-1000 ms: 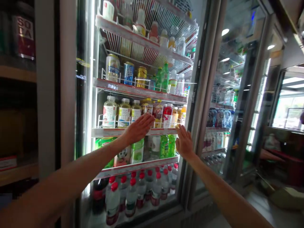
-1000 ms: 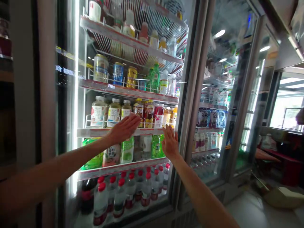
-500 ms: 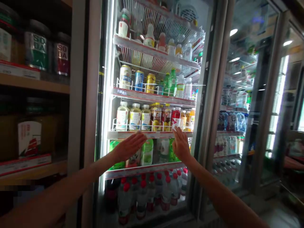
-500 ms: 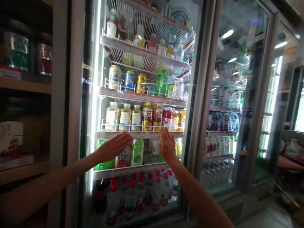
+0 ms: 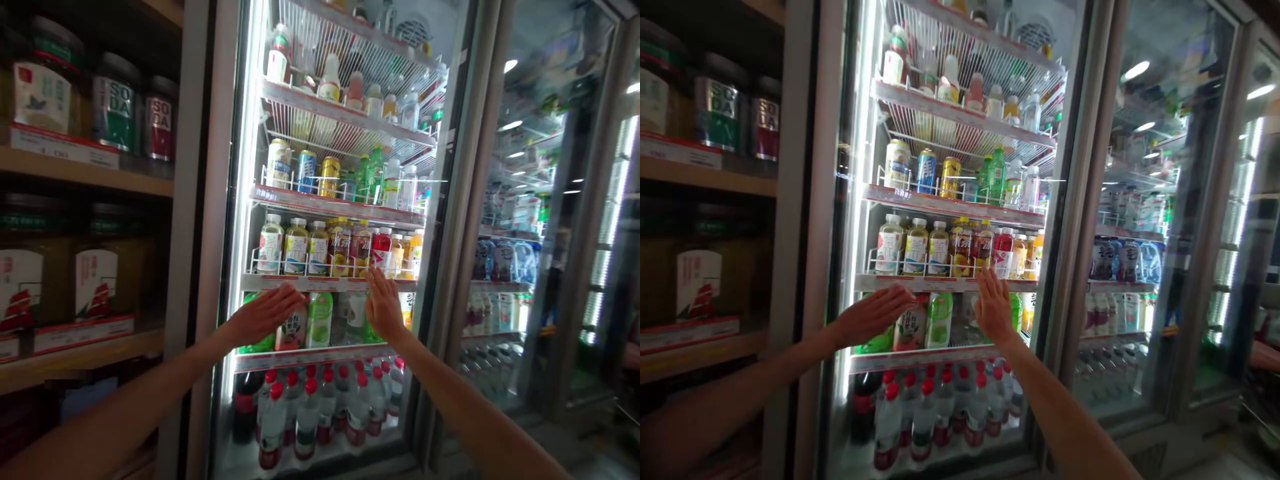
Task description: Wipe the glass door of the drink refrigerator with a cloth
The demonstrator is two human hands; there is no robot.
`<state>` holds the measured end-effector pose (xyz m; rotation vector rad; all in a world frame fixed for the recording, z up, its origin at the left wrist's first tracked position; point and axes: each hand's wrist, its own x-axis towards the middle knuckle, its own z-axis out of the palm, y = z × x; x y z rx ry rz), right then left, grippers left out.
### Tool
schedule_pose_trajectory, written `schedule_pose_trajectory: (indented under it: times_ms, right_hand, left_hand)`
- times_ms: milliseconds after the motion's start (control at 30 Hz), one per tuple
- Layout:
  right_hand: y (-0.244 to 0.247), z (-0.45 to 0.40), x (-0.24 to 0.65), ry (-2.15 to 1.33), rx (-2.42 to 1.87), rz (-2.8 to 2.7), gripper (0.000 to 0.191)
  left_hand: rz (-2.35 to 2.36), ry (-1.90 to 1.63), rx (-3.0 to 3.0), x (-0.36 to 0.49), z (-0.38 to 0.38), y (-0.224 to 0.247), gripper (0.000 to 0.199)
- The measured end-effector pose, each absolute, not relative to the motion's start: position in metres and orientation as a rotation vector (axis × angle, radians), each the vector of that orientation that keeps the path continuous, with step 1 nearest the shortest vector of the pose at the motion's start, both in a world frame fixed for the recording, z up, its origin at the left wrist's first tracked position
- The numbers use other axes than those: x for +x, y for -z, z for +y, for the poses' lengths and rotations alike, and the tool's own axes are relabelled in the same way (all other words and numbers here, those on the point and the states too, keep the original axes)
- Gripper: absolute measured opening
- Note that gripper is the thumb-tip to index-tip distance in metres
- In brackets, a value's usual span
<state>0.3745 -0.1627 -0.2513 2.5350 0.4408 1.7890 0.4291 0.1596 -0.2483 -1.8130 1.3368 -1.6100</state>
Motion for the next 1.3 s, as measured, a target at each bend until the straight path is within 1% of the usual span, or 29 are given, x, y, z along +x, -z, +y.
schedule_pose_trajectory:
  times_ms: [67,167,233,367,433,567,633,800,867,1000,1067,1200,1233,1300]
  right_hand:
    - [0.251,-0.162,0.375,-1.795,2.542,0.426,0.066]
    - [0.249,-0.163,0.374,-1.787,2.554,0.406,0.065]
    - [0.25,-0.164,0.373,-1.784,2.555,0.415,0.065]
    - [0.254,-0.165,0.372,-1.756,2.558,0.445,0.067]
    - [0.254,-0.165,0.373,-1.746,2.559,0.438,0.066]
    - [0.249,-0.165,0.373,-1.794,2.534,0.396,0.063]
    - [0.247,-0.165,0.372,-1.803,2.522,0.401,0.062]
    - [0.253,-0.168,0.372,-1.768,2.532,0.426,0.063]
    - [0.255,-0.171,0.372,-1.765,2.54,0.42,0.064]
    - [0.252,-0.179,0.371,-1.79,2.529,0.394,0.065]
    - [0.252,-0.183,0.37,-1.794,2.516,0.385,0.065]
    - [0.257,-0.189,0.369,-1.791,2.508,0.379,0.066]
    - [0.258,-0.191,0.37,-1.795,2.51,0.373,0.066]
    - [0.259,-0.195,0.37,-1.801,2.511,0.36,0.066]
  left_hand:
    - [1.299,1.635,-1.854,0.431,0.162,0.238,0.061]
    - [1.079,1.887,-1.989,0.436,0.166,0.212,0.065]
    - [1.022,1.961,-2.007,0.435,0.167,0.211,0.066]
    - [1.262,1.73,-1.857,0.427,0.166,0.243,0.066]
    - [1.288,1.687,-1.858,0.426,0.165,0.243,0.065]
    - [0.952,2.011,-2.128,0.435,0.151,0.201,0.065]
    - [0.924,2.065,-2.16,0.438,0.139,0.188,0.065]
    - [1.295,1.733,-1.906,0.436,0.105,0.202,0.061]
    - [1.264,1.774,-1.929,0.437,0.096,0.194,0.06]
    - [1.082,1.99,-2.069,0.443,0.081,0.167,0.058]
    - [1.144,1.932,-2.035,0.443,0.072,0.173,0.059]
    - [1.397,1.61,-1.852,0.441,0.053,0.203,0.058]
    - [1.412,1.586,-1.841,0.441,0.05,0.203,0.057]
    - [1.363,1.663,-1.904,0.443,0.045,0.19,0.057]
